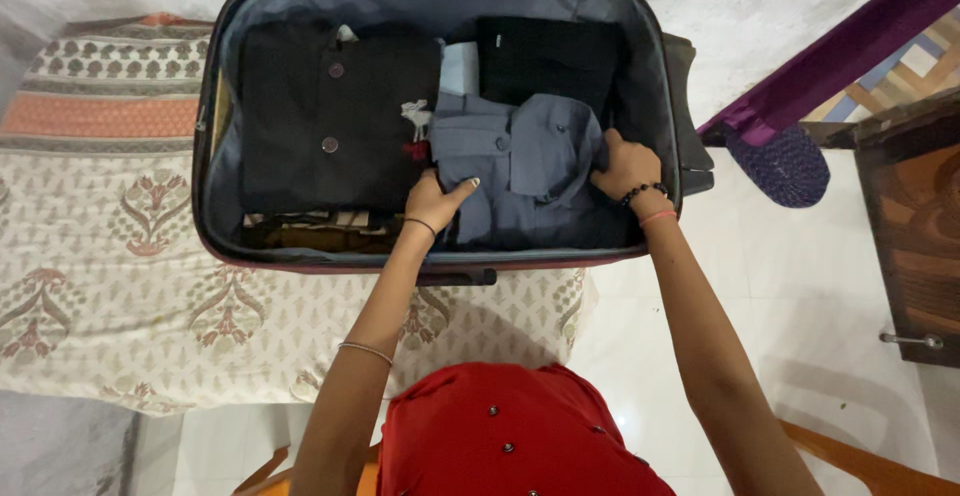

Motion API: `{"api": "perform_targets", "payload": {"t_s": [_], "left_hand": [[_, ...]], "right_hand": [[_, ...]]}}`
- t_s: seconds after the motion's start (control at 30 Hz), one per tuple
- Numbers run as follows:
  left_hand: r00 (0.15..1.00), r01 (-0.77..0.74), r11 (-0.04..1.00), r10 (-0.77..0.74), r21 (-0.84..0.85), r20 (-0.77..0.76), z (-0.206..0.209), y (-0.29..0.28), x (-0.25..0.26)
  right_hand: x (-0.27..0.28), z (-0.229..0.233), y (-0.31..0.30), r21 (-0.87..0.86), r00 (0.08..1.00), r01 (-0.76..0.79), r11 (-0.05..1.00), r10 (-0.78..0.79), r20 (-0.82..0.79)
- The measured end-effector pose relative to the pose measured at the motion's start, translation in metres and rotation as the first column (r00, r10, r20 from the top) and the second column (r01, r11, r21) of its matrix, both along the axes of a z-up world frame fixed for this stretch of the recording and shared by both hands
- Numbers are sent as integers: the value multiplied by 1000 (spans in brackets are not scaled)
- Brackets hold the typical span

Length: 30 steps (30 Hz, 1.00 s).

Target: The person folds a black shirt and places it along with another shirt into a red suitcase, then zips the suitcase shut.

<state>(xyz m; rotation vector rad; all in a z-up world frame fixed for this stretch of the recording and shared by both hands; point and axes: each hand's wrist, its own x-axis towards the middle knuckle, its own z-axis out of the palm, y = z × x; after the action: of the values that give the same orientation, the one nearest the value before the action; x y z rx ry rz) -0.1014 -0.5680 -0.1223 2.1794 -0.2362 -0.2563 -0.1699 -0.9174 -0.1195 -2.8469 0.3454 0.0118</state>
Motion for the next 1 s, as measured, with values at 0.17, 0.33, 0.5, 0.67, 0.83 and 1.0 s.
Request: {"api": "perform_targets", "payload": {"t_s": [0.17, 0.33, 0.5, 0.67, 0.83, 1.0], "left_hand": [[996, -68, 963, 53, 260, 66, -10, -7, -6], [984, -87, 978, 55, 189, 169, -13, -9, -3], [942, -143, 983, 99, 117, 321, -18, -7, -3], [971, -144, 990, 139, 8, 193, -18, -11, -7], [979, -91, 991, 71, 99, 193, -5, -12, -3], [945, -21, 942, -91, 336, 314, 11, -26, -13]], "right_hand": [[-2, -1, -4, 11, 1000, -7, 1000, 6, 27], [-8, 10, -7, 169, 990, -4, 986, -19, 136], [-19, 31, -13, 379, 981, -63, 923, -12, 192], [-31, 47, -25, 760, 947, -236, 605, -30, 318], [-21, 37, -24, 499, 909, -290, 817, 73, 409], [-11, 14, -11, 133, 999, -16, 991, 12, 31]]}}
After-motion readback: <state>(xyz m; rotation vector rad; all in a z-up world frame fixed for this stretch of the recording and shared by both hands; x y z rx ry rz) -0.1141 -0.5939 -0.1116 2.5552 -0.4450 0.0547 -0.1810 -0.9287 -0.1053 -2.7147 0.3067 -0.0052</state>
